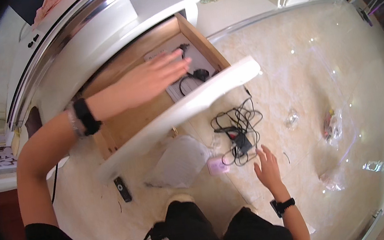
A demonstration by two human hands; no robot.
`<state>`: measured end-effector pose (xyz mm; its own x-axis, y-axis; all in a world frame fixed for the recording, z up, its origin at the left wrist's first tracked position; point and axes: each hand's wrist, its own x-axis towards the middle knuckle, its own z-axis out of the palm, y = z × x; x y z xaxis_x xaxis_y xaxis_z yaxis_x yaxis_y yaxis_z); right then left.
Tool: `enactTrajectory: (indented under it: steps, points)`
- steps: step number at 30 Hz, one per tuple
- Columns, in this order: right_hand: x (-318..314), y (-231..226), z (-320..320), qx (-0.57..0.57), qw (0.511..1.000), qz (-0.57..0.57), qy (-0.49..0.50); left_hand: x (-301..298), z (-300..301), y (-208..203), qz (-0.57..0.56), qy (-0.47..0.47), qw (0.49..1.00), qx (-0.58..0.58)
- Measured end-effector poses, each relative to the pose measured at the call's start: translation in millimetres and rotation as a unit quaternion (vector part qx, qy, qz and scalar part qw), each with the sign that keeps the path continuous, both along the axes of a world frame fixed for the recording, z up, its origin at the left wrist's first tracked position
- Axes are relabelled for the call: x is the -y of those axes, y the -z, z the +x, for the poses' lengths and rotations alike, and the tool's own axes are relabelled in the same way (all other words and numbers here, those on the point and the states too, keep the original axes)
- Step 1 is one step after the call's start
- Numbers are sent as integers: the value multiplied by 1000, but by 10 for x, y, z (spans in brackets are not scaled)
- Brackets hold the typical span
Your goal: The person organizes various electronic items by removing them from plastic bags, winding up power cords, placing a manual and cables into a drawer, and sorting small components into different bags.
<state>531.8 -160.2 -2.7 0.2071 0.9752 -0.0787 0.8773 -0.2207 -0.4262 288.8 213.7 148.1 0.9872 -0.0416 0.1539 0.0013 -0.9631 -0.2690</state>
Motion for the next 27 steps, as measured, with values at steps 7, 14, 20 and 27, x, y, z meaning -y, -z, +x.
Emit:
enactTrajectory:
  steps: [7,14,20,27]
  points:
    - [82,-46,-39,-5,998,-57,1,-256,242,771,-104,-86,991,-26]
    - [199,-1,-28,-6,996,-81,33,-226,473,791,-198,-129,966,-100]
    - [85,8,-93,-19,996,-86,18,-338,571,914,-236,-113,959,-106]
    - [89,-30,38,12,998,-69,-4,-344,578,445,-154,-53,986,-42]
